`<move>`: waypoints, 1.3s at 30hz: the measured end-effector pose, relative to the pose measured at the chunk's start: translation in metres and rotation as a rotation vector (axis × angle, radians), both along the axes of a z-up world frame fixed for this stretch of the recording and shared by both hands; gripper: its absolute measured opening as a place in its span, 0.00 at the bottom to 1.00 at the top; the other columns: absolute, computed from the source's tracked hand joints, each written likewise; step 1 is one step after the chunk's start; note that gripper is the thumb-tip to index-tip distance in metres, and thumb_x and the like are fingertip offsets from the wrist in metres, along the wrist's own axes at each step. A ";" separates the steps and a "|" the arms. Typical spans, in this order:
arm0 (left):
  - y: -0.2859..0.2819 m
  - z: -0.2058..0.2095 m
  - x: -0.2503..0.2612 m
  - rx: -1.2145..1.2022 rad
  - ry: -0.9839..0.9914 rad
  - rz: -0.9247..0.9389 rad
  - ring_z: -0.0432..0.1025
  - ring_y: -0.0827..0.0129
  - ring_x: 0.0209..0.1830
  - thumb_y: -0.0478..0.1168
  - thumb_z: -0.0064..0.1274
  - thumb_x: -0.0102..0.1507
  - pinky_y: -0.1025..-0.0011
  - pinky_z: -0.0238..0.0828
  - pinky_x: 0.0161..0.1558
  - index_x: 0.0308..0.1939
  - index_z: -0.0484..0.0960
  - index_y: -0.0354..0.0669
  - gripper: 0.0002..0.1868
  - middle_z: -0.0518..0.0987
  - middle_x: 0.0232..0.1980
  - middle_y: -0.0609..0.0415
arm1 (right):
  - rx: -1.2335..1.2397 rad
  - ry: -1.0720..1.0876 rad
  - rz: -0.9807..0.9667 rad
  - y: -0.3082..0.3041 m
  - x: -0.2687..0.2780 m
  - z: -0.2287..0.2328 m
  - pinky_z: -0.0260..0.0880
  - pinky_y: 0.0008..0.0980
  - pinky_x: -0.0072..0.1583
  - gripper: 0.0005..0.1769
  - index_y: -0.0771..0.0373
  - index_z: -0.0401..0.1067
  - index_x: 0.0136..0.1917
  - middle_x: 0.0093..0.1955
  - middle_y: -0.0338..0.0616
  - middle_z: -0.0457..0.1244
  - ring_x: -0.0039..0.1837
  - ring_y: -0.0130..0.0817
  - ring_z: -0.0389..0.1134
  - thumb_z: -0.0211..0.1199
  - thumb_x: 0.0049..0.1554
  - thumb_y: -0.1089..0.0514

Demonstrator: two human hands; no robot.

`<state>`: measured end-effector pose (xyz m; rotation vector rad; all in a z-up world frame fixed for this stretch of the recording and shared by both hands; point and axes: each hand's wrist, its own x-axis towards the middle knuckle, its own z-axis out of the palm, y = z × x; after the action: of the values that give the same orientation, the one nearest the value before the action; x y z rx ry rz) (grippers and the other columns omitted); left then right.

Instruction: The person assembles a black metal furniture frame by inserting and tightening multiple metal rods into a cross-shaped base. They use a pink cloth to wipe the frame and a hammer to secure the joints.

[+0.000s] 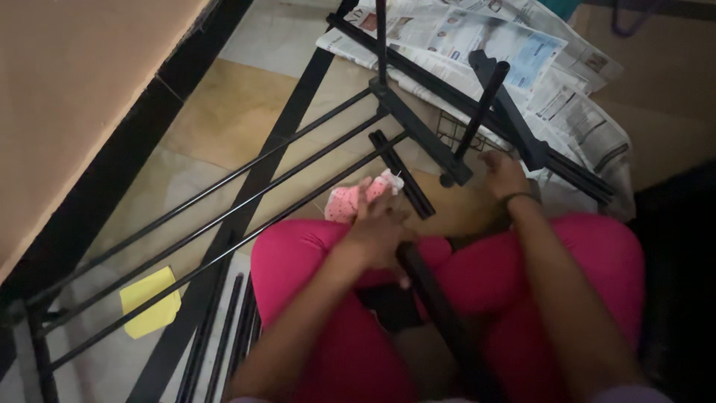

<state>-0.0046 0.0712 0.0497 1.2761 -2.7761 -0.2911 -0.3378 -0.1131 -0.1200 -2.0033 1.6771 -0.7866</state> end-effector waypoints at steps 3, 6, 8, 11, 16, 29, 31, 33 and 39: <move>0.024 0.000 -0.009 -0.240 -0.079 -0.154 0.68 0.54 0.69 0.59 0.69 0.37 0.36 0.46 0.72 0.45 0.87 0.61 0.32 0.80 0.61 0.58 | -0.018 -0.041 -0.020 -0.006 0.002 -0.007 0.71 0.44 0.60 0.16 0.58 0.77 0.58 0.56 0.55 0.70 0.59 0.50 0.72 0.57 0.58 0.64; 0.031 0.011 -0.011 -0.150 -0.069 -0.232 0.73 0.63 0.61 0.49 0.68 0.56 0.53 0.53 0.74 0.45 0.85 0.53 0.16 0.81 0.50 0.57 | -0.004 -0.014 -0.084 -0.008 0.002 -0.005 0.71 0.45 0.60 0.15 0.56 0.78 0.57 0.54 0.55 0.70 0.58 0.52 0.72 0.58 0.58 0.60; 0.039 0.025 -0.005 -0.028 -0.057 -0.182 0.72 0.61 0.60 0.49 0.68 0.51 0.57 0.58 0.66 0.43 0.84 0.51 0.19 0.81 0.49 0.55 | 0.014 -0.003 -0.143 -0.007 -0.003 -0.002 0.71 0.46 0.59 0.15 0.55 0.79 0.57 0.54 0.56 0.70 0.57 0.54 0.72 0.59 0.57 0.59; 0.060 0.052 0.004 -0.080 -0.109 -0.061 0.72 0.60 0.59 0.49 0.68 0.50 0.58 0.58 0.61 0.42 0.85 0.52 0.18 0.80 0.50 0.54 | 0.021 -0.048 -0.190 -0.007 -0.012 -0.003 0.70 0.47 0.58 0.15 0.56 0.78 0.56 0.53 0.56 0.70 0.57 0.54 0.71 0.61 0.56 0.57; 0.104 0.100 0.020 -0.102 -0.029 0.324 0.76 0.53 0.51 0.55 0.68 0.50 0.53 0.64 0.56 0.44 0.82 0.47 0.25 0.83 0.43 0.48 | -0.054 -0.110 -0.176 -0.020 -0.021 -0.012 0.73 0.44 0.60 0.15 0.58 0.77 0.56 0.52 0.57 0.71 0.57 0.52 0.73 0.60 0.56 0.57; 0.164 0.120 -0.003 0.156 0.212 0.509 0.77 0.43 0.45 0.59 0.63 0.56 0.47 0.72 0.44 0.51 0.79 0.41 0.30 0.82 0.44 0.41 | 0.298 -0.400 -0.085 0.076 -0.007 0.155 0.70 0.33 0.47 0.12 0.63 0.77 0.56 0.47 0.44 0.71 0.46 0.33 0.71 0.59 0.63 0.56; 0.156 0.114 -0.005 0.236 0.209 0.468 0.78 0.47 0.46 0.59 0.63 0.55 0.49 0.71 0.45 0.48 0.81 0.43 0.28 0.83 0.42 0.43 | 0.362 -0.345 -0.028 0.080 -0.011 0.173 0.67 0.31 0.46 0.14 0.60 0.76 0.59 0.49 0.42 0.71 0.47 0.31 0.72 0.58 0.64 0.52; 0.144 0.103 -0.003 0.345 0.255 0.448 0.79 0.51 0.45 0.58 0.62 0.54 0.52 0.72 0.45 0.45 0.85 0.47 0.24 0.84 0.40 0.46 | 0.261 -0.404 0.008 0.077 -0.015 0.166 0.69 0.32 0.48 0.16 0.62 0.75 0.60 0.50 0.43 0.71 0.49 0.31 0.73 0.58 0.67 0.50; 0.121 0.042 0.019 0.518 0.595 0.144 0.80 0.58 0.37 0.57 0.63 0.58 0.63 0.74 0.41 0.47 0.85 0.43 0.23 0.84 0.37 0.46 | 0.137 0.009 0.016 0.052 -0.021 0.065 0.73 0.39 0.59 0.22 0.58 0.77 0.61 0.54 0.50 0.73 0.57 0.42 0.75 0.64 0.56 0.48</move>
<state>0.0144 0.1926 0.0917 1.1972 -2.1520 -1.2117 -0.3588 -0.0615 -0.0546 -1.9273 1.6710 -0.6398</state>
